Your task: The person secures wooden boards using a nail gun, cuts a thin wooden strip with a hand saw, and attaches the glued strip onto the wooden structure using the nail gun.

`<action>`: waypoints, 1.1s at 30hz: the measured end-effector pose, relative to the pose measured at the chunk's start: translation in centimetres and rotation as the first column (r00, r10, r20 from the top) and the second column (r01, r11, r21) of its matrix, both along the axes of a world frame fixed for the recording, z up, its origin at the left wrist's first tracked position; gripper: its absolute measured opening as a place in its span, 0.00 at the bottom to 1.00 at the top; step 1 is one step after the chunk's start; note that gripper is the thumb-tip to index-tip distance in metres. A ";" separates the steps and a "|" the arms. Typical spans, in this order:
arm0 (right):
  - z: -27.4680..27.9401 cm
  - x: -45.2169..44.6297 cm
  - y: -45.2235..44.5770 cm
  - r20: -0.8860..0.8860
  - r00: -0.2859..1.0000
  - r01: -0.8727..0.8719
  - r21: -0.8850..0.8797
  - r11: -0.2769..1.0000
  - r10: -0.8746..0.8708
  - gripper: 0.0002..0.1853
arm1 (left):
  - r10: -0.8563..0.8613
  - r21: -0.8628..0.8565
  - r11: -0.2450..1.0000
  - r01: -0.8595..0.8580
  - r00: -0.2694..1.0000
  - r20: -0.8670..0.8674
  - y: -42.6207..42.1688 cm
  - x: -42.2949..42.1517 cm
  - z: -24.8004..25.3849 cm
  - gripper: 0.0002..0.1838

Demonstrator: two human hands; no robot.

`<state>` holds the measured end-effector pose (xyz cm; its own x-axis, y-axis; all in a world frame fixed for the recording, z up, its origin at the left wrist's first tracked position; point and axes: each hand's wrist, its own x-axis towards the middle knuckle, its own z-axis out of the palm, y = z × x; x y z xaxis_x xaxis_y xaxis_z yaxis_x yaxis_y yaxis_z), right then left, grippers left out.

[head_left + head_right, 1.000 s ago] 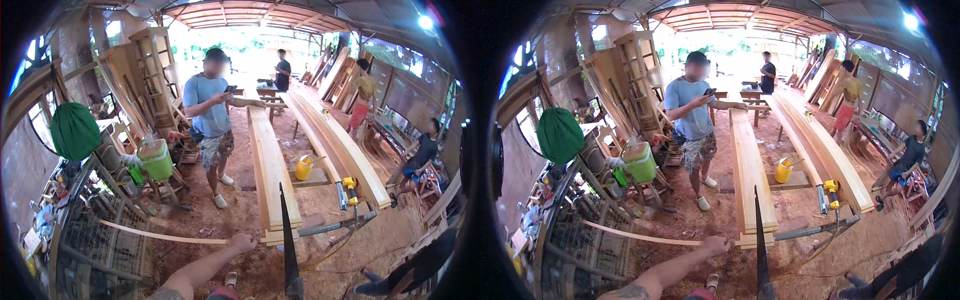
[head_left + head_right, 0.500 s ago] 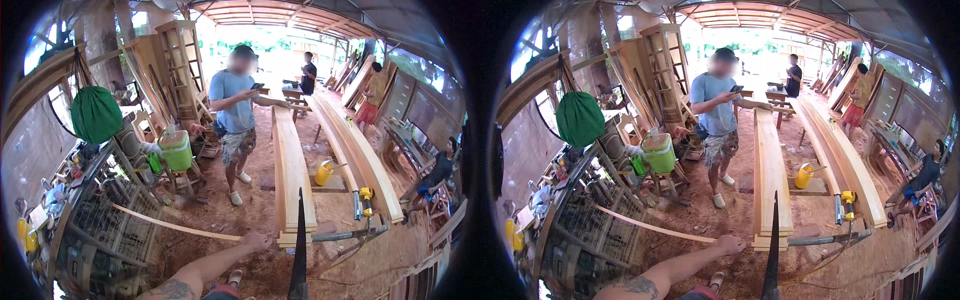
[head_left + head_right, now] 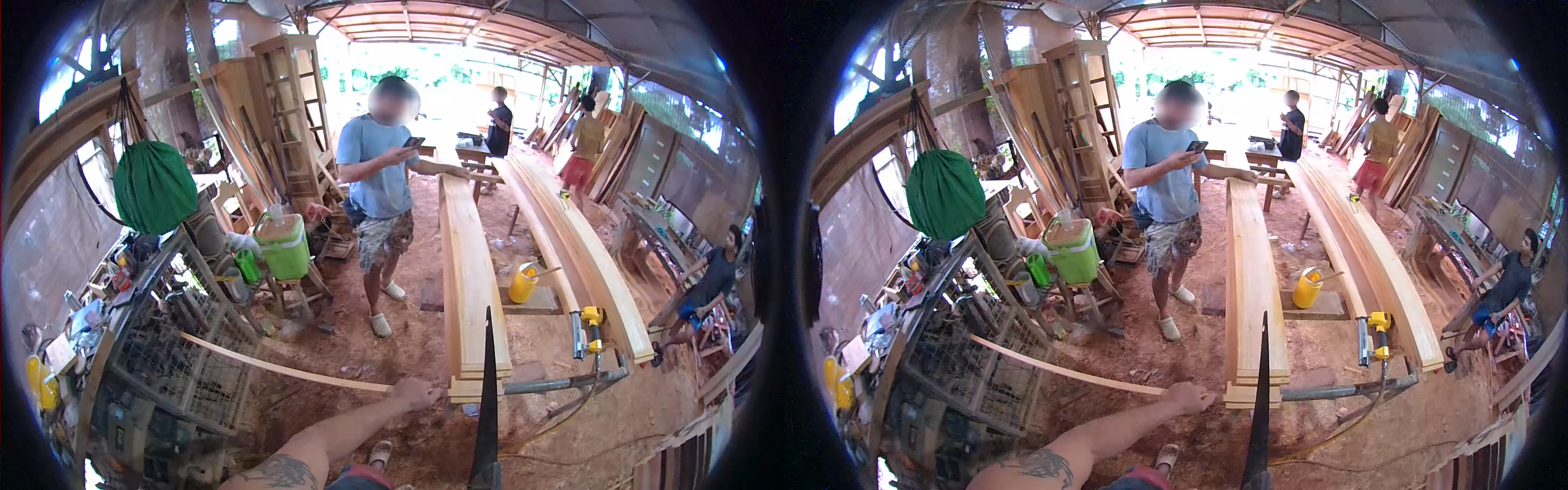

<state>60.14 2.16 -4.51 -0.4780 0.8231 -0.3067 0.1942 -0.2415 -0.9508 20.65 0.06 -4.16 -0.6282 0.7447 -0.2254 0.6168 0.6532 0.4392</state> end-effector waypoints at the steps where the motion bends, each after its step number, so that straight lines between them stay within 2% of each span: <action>1: 0.2 -0.4 0.2 -0.004 1.000 0.006 0.003 1.000 -0.006 0.15 | -0.011 -0.041 0.999 0.011 1.000 0.001 0.2 -0.6 -1.0 0.33; 3: 0.7 -1.2 0.4 -0.008 0.999 0.041 0.016 0.999 -0.040 0.15 | -0.075 -0.122 0.990 0.076 0.997 0.012 0.9 -1.5 -2.8 0.33; 6: 1.0 -1.5 0.3 -0.022 0.996 0.083 0.025 0.996 -0.083 0.16 | -0.046 -0.078 0.996 0.044 0.998 -0.032 0.5 -0.7 -1.5 0.34; 11: 1.2 0.1 -1.2 -0.032 0.989 0.147 0.023 0.989 -0.146 0.18 | -0.210 -0.039 0.977 0.210 0.978 0.008 1.2 -2.1 -2.4 0.35; 14: 4.1 1.3 -3.3 0.037 0.979 0.202 0.002 0.979 -0.202 0.20 | -0.158 -0.090 0.984 0.152 0.985 -0.066 1.0 -2.4 -5.2 0.33; 15: 4.5 1.7 -3.8 0.065 0.974 0.220 -0.013 0.975 -0.219 0.21 | -0.134 -0.131 0.982 0.134 0.991 0.008 0.9 -1.9 -2.8 0.33; 18: 0.1 3.6 -4.2 -0.164 0.973 0.167 0.017 0.986 -0.162 0.24 | -0.044 -0.070 0.997 0.042 0.999 -0.027 0.5 -1.0 -1.6 0.31; 21: 0.6 3.5 -4.3 -0.189 0.968 0.166 -0.006 0.986 -0.164 0.25 | -0.040 -0.013 0.999 0.040 0.999 -0.021 1.1 -1.3 -2.0 0.30; 24: 2.6 2.8 -4.8 -0.107 0.977 0.181 -0.058 0.982 -0.186 0.27 | -0.055 -0.001 0.999 0.055 0.998 0.012 1.8 -1.6 -1.9 0.30; 26: 1.0 3.3 -5.1 -0.019 0.988 0.151 0.033 0.988 -0.151 0.28 | -0.045 -0.015 0.999 0.046 0.997 0.065 2.4 -1.7 -1.6 0.30; 28: -0.1 3.7 -5.3 0.036 0.995 0.082 0.193 0.978 -0.091 0.30 | -0.036 -0.080 0.996 0.039 0.999 0.034 2.7 -2.1 -2.6 0.31; 30: 1.9 2.4 -4.6 0.072 0.997 -0.017 0.414 0.910 -0.014 0.31 | -0.047 -0.093 0.994 0.049 0.999 0.024 2.7 -2.0 -3.1 0.32; 33: 2.3 2.0 -5.1 0.085 0.996 -0.061 0.334 0.941 0.034 0.31 | -0.081 -0.077 0.994 0.083 0.996 0.035 2.5 -2.1 -3.5 0.34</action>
<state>62.15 -2.98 -2.20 -0.5049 0.8615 -0.0536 0.2736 0.1009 -0.9565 18.51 2.52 -7.68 -0.5572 0.7726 -0.3044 0.6561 0.6342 0.4089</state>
